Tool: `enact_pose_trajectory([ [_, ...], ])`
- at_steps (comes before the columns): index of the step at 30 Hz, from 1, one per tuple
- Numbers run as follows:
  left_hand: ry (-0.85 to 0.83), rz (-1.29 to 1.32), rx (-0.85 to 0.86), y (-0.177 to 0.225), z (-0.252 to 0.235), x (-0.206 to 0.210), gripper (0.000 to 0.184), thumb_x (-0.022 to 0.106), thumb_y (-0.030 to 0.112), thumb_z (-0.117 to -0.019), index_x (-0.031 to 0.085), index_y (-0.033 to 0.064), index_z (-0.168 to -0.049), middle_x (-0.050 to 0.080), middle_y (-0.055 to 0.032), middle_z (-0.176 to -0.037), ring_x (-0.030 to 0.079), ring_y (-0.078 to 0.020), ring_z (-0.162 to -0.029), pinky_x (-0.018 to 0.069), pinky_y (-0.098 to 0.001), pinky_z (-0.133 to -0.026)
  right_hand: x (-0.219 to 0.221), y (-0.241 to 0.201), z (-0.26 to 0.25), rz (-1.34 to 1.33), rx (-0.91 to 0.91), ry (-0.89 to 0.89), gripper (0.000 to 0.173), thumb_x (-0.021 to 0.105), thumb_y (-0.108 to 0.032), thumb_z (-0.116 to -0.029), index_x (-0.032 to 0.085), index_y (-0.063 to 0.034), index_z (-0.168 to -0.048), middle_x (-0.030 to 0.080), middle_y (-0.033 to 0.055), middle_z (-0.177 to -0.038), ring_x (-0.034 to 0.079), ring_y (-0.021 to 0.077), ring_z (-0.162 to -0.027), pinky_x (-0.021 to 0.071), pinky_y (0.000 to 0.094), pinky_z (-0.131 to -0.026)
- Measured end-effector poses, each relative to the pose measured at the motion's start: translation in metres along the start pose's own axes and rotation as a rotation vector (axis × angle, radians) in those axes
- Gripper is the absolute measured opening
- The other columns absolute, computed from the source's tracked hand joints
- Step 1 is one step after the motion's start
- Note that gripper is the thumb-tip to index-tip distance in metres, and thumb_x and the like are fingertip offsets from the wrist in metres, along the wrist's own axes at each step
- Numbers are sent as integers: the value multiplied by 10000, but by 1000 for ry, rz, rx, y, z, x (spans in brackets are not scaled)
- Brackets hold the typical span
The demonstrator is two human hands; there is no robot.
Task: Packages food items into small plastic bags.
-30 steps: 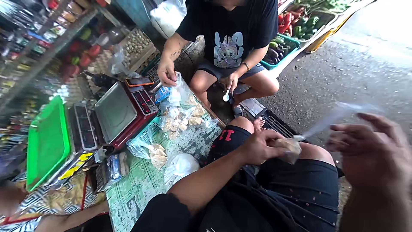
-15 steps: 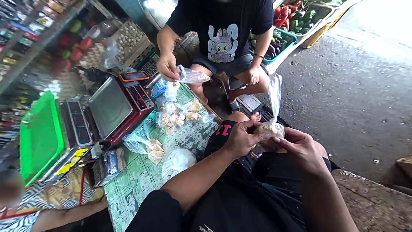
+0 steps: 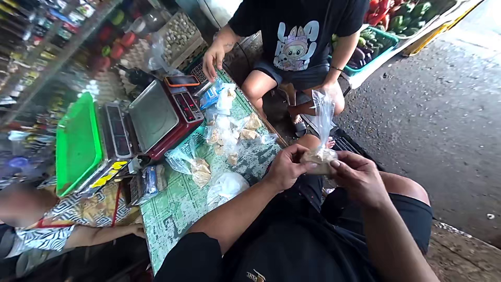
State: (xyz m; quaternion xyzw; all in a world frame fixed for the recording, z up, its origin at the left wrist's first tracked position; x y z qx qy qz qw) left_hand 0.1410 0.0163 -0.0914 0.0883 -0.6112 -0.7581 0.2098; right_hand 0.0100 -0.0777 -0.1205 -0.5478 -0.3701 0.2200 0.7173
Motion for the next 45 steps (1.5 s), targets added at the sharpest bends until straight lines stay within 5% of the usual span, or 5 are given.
enact_pose_trajectory([
  [7,92,-51,-91,-10,8,-26,305,744,89,-902,669,-30,-1173,723,-116,-1022,703,-172,-931,596,-358,-875,25,23,-10,16,99,-23,134,709,-168,-931,725,-35,-947,710,32,-795,659,117,-682,581,307,-649],
  [11,202,56,-54,-18,-3,-21,148,721,-9,-896,700,-29,-1041,727,-116,-937,703,-176,-874,601,-357,-834,11,27,-8,-49,154,33,181,678,-209,-968,727,-37,-944,693,39,-796,639,115,-680,566,293,-650],
  [30,70,-56,-57,-28,-16,13,108,751,119,-928,726,26,-978,724,-86,-882,696,-163,-790,609,-369,-746,-5,28,10,-142,86,108,225,697,-237,-951,731,-74,-1102,722,64,-951,675,134,-784,592,309,-684],
  [38,-42,-96,-121,-26,-3,12,195,727,111,-951,679,-3,-1101,699,-114,-955,671,-163,-830,587,-347,-768,-1,28,9,-130,46,159,69,728,-180,-929,749,-121,-958,721,8,-877,677,102,-772,599,312,-720],
  [45,282,-246,-64,15,26,-126,158,685,101,-953,694,-13,-1063,710,-80,-941,687,-142,-860,600,-371,-816,13,48,1,-8,163,-31,245,583,-237,-1007,716,-88,-1149,736,58,-1031,705,152,-812,616,325,-722],
])
Point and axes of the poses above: each hand's wrist, its own z-axis away from the middle knuckle, its own x-axis out of the palm, y = z × x, the point moved 10 cm from there along -z, towards the middle knuckle
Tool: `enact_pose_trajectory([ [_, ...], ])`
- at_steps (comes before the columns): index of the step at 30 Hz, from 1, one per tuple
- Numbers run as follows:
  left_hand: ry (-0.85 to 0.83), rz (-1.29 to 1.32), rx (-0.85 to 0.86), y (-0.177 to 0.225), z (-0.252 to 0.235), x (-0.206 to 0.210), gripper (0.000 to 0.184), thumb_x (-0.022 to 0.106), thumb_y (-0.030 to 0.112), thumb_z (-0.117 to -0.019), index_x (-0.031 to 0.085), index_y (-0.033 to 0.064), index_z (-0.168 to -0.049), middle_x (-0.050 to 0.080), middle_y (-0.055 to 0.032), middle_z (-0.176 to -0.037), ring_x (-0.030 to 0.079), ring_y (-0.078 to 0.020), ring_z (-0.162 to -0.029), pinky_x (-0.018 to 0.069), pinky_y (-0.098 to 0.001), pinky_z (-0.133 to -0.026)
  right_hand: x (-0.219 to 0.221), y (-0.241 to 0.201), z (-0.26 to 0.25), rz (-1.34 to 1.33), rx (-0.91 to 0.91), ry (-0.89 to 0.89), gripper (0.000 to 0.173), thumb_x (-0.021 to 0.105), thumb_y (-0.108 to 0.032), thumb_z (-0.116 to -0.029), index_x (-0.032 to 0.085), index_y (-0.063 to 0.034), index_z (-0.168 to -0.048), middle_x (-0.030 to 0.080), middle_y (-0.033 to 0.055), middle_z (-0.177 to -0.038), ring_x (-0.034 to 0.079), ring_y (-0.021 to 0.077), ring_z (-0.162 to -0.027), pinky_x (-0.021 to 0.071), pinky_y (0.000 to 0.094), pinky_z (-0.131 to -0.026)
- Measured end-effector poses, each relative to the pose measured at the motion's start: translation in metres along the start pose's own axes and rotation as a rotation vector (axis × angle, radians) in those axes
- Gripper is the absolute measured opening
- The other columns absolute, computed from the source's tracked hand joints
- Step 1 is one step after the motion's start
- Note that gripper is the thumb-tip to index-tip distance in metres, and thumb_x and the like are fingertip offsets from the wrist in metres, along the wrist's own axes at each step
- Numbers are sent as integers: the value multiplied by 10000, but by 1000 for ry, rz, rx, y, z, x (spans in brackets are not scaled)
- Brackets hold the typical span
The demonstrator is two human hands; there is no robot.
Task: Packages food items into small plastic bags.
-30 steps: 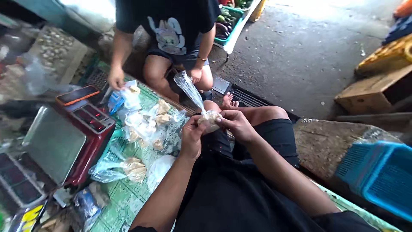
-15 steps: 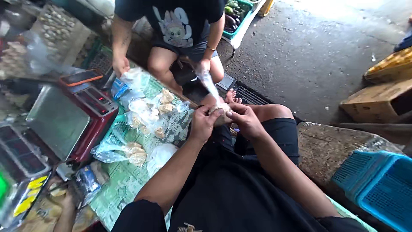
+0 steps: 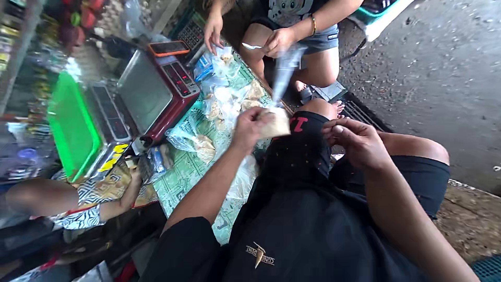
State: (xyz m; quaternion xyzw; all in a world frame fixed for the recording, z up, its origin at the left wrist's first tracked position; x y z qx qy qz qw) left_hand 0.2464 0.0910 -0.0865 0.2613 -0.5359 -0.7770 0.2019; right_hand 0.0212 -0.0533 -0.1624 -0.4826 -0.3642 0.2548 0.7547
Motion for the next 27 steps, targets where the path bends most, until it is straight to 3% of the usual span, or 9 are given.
enact_pose_trajectory([
  [5,501,84,-236,-81,23,-177,316,634,264,-1020,630,11,-1209,692,-114,-1071,678,-205,-964,584,-429,-867,-89,47,-5,108,269,236,333,475,-310,-1084,639,-86,-1267,709,38,-1048,699,147,-871,608,362,-777],
  [8,622,263,-271,-118,59,-232,357,581,300,-1042,572,74,-1317,662,-106,-1192,653,-214,-1064,560,-430,-907,-131,82,5,145,419,435,343,543,-360,-1061,637,-96,-1259,692,24,-989,655,105,-788,566,308,-707],
  [10,627,300,-315,-158,83,-252,349,558,277,-1052,554,76,-1337,649,-119,-1232,647,-231,-1102,556,-440,-936,-133,84,5,159,443,469,344,559,-361,-1057,634,-95,-1261,698,35,-997,670,115,-804,574,324,-729],
  [14,776,29,-653,-282,162,-287,470,567,367,-1056,577,-36,-1298,675,-183,-1072,668,-253,-889,574,-426,-812,-122,86,1,241,437,399,321,567,-337,-1055,641,-104,-1263,679,53,-1021,650,126,-815,568,352,-745],
  [16,823,-59,-757,-312,203,-278,512,521,454,-1062,628,-45,-1106,649,-129,-860,615,-207,-717,547,-396,-690,-119,86,2,291,445,385,300,570,-327,-1054,650,-112,-1247,663,57,-988,622,130,-767,548,359,-708],
  [20,828,-292,-787,-299,218,-252,436,554,385,-1061,674,-34,-1050,662,-125,-860,622,-201,-700,546,-400,-680,-116,97,5,324,484,354,293,585,-345,-1049,652,-123,-1227,664,70,-982,619,158,-749,545,377,-684],
  [22,773,-406,-683,-267,183,-244,355,575,298,-1049,691,-38,-1050,674,-158,-903,635,-239,-756,543,-448,-736,-117,100,1,346,494,345,289,589,-345,-1047,655,-121,-1217,660,70,-956,599,149,-712,529,369,-657],
  [25,761,-347,-474,-210,120,-227,280,565,210,-1050,652,-55,-1024,629,-124,-842,602,-183,-690,544,-380,-695,-120,105,1,336,503,354,298,597,-339,-1045,648,-108,-1226,665,90,-970,613,165,-733,539,394,-682],
  [27,691,-354,-346,-176,74,-208,269,584,205,-1046,640,-53,-1091,647,-137,-895,640,-193,-752,567,-387,-751,-122,100,4,341,487,371,291,589,-322,-1050,656,-99,-1225,668,108,-968,624,186,-744,545,416,-696],
])
Point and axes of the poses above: each hand's wrist, its own z-axis away from the middle knuckle, its own x-axis out of the palm, y = z × x, the point moved 10 cm from there along -z, towards the middle knuckle
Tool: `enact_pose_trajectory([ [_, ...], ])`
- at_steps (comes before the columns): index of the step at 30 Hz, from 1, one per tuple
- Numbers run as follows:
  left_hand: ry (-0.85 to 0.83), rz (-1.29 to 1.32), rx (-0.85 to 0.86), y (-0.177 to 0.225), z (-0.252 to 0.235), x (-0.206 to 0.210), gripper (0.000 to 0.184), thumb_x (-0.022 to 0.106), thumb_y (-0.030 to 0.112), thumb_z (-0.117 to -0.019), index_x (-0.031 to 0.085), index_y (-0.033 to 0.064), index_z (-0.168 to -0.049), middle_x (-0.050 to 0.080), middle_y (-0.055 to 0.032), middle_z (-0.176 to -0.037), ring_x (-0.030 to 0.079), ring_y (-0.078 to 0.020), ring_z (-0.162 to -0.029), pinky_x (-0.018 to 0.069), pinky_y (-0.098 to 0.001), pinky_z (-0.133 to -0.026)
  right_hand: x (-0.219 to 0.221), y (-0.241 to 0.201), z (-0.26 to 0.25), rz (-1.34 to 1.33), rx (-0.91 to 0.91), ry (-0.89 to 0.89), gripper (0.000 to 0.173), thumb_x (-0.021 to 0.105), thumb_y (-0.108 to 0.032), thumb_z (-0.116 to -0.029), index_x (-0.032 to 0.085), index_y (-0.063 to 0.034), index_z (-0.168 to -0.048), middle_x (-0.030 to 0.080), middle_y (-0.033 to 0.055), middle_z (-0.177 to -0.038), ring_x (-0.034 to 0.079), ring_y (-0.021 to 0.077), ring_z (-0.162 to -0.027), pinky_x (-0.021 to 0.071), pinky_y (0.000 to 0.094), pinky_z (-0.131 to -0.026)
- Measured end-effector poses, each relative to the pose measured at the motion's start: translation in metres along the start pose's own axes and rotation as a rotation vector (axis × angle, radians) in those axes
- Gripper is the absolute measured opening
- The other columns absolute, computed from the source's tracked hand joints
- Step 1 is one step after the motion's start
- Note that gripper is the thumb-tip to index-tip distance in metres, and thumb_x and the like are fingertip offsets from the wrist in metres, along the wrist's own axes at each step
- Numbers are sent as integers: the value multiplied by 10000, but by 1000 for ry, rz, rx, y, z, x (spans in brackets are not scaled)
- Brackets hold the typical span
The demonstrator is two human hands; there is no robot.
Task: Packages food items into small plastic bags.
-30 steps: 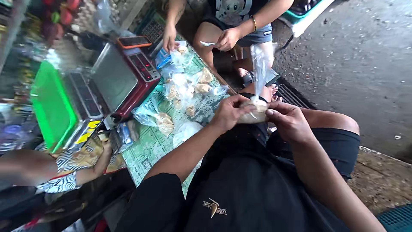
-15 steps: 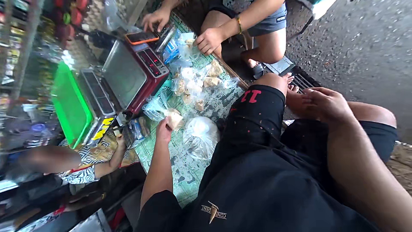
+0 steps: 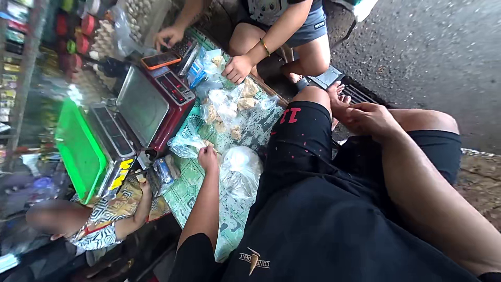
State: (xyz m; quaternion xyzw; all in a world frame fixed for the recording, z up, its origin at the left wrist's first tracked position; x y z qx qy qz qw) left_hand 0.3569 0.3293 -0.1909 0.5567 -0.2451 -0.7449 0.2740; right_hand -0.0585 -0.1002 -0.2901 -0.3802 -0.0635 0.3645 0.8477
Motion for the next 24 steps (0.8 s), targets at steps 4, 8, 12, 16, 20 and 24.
enact_pose_trajectory([
  [4,-217,-286,248,69,-19,83,564,683,386,-988,554,-4,-1375,691,-201,-1126,682,-317,-1011,546,-522,-928,-3,-10,3,8,-89,12,312,632,-264,-1023,656,-50,-1248,688,189,-1099,674,302,-914,554,536,-825],
  [8,-249,-190,220,99,-21,125,342,648,317,-1007,684,-5,-1117,704,-167,-1006,688,-269,-897,571,-489,-845,-8,-9,4,56,-140,54,344,665,-266,-995,648,-54,-1266,710,178,-1109,699,323,-952,560,575,-867],
  [12,-339,248,360,189,30,119,216,534,153,-1063,662,-18,-1033,688,-69,-838,664,-138,-691,591,-319,-666,-25,-27,14,77,-281,170,261,671,-275,-981,702,-103,-1174,736,125,-1029,718,281,-914,577,578,-845],
  [16,-343,280,766,279,101,115,161,683,-4,-898,643,-24,-1052,706,-18,-871,683,-73,-741,605,-267,-701,-9,-110,64,198,-549,242,284,745,-205,-914,703,-107,-1177,722,82,-1063,711,234,-931,602,520,-857],
  [20,-489,182,1175,344,190,147,165,741,172,-931,704,13,-914,719,28,-836,682,-4,-767,601,-230,-733,45,-180,109,375,-686,96,777,842,-532,-791,570,-150,-1410,691,72,-1155,680,241,-1019,574,520,-904],
  [24,-670,91,1416,372,269,176,162,770,212,-881,744,58,-924,731,-27,-909,700,-94,-877,604,-304,-811,45,-192,120,360,-758,108,277,758,-259,-886,707,-78,-1089,709,111,-1018,690,279,-977,562,538,-840],
])
Point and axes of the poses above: each hand's wrist, its own z-axis away from the middle knuckle, its own x-axis out of the palm, y = z × x, the point moved 10 cm from there along -z, towards the middle knuckle
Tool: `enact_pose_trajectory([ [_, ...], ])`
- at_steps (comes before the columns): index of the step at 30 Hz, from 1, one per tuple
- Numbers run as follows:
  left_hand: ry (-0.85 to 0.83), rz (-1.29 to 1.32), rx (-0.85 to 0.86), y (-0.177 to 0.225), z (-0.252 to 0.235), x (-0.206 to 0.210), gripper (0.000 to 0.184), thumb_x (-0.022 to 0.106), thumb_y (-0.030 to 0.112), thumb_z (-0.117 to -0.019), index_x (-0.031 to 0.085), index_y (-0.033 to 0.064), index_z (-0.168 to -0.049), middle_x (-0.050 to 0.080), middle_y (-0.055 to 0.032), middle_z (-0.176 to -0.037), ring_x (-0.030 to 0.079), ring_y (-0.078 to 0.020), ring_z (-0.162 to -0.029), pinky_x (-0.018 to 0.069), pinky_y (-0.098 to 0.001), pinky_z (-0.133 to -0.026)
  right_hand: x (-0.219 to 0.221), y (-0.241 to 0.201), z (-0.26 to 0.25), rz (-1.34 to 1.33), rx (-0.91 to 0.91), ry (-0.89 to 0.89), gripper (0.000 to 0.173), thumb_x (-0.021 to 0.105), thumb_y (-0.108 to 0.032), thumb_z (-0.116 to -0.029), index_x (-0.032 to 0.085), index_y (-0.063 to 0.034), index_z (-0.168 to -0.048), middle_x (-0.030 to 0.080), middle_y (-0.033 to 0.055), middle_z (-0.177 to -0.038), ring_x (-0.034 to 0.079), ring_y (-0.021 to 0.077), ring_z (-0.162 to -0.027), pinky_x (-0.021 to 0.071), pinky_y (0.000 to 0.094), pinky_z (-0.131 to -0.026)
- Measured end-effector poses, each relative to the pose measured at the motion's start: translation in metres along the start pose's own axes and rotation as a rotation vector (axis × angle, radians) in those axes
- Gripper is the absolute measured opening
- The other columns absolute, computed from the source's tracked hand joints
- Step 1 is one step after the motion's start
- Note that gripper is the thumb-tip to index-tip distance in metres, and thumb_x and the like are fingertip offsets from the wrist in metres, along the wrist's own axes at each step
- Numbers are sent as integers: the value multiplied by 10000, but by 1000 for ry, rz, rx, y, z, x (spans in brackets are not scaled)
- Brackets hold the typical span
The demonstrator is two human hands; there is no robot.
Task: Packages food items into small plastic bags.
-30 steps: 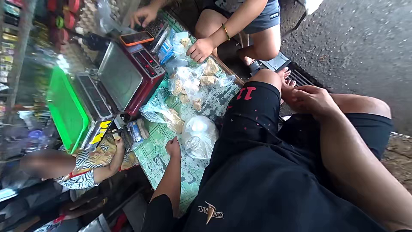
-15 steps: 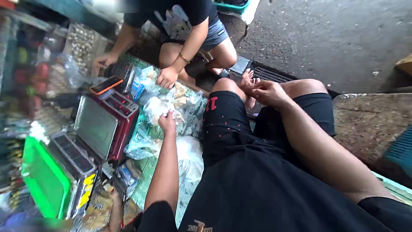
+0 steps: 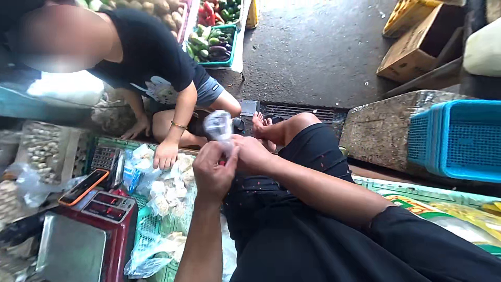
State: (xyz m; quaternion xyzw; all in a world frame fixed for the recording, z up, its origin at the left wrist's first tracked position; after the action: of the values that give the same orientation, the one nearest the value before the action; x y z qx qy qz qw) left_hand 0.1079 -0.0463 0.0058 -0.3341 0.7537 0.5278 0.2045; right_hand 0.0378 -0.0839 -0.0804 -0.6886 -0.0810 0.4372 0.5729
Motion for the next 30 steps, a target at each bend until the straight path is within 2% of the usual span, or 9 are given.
enact_pose_trajectory([
  [2,-2,170,24,7,-5,3,216,757,222,-910,732,63,-1055,729,-30,-1025,698,-139,-981,605,-359,-887,-18,18,7,-272,57,78,115,663,-136,-953,722,-44,-991,713,92,-893,693,214,-855,579,472,-800],
  [5,177,437,-119,-30,5,-7,200,669,203,-980,693,84,-1139,724,-11,-1075,694,-155,-1005,589,-364,-907,-38,53,17,-979,158,238,234,526,-207,-1057,687,-36,-1048,675,51,-840,624,112,-683,556,300,-630],
  [7,257,652,-327,-66,24,5,214,543,151,-1030,646,52,-1189,713,-45,-1073,689,-176,-979,585,-367,-885,-43,63,24,-1313,227,286,238,524,-251,-1064,678,-71,-1086,700,65,-895,659,134,-714,585,319,-644],
  [10,194,940,-567,-81,43,52,384,395,324,-1079,536,58,-1318,680,-74,-1144,678,-202,-1035,573,-422,-931,-44,62,26,-1473,266,293,252,502,-250,-1070,665,-59,-1083,703,102,-909,689,178,-753,613,370,-699],
  [12,159,1077,-587,-68,41,73,397,498,324,-1065,523,47,-1349,679,-114,-1170,686,-227,-1052,578,-449,-947,-37,61,26,-1523,277,266,264,480,-244,-1082,651,-44,-1108,708,121,-941,702,200,-792,618,394,-739],
  [16,224,1075,-609,-55,25,85,199,611,39,-969,645,-10,-1158,705,-139,-1021,700,-193,-876,613,-361,-793,-54,76,36,-1281,281,288,193,574,-171,-1040,664,-47,-1158,710,96,-968,681,159,-764,596,323,-672],
  [22,92,960,-602,-44,12,107,234,529,193,-1047,618,22,-1178,693,-71,-938,684,-148,-833,601,-334,-767,-74,54,44,-857,134,325,129,680,-43,-931,699,-24,-1056,718,90,-939,695,170,-807,615,352,-741],
  [27,141,960,-687,-51,15,111,387,778,303,-908,620,10,-1107,676,-98,-839,662,-151,-693,594,-307,-631,-67,49,40,-961,139,221,169,587,-81,-998,713,-26,-1097,719,88,-919,684,161,-767,603,335,-719],
  [30,127,1199,-759,-53,19,114,280,823,130,-845,650,24,-1039,640,-89,-748,530,-90,-530,461,-234,-484,-72,60,42,-1038,138,267,200,556,-100,-1022,708,-22,-1126,720,112,-954,667,164,-746,588,334,-689],
])
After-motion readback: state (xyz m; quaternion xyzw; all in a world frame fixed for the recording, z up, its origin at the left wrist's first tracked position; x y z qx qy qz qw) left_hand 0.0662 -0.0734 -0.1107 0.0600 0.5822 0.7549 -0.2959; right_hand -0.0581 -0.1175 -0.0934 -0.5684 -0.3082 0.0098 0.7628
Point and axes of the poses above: each hand's wrist, its own z-axis away from the middle knuckle, its own x-axis out of the palm, y = z × x, the point moved 10 cm from there along -z, towards the middle knuckle
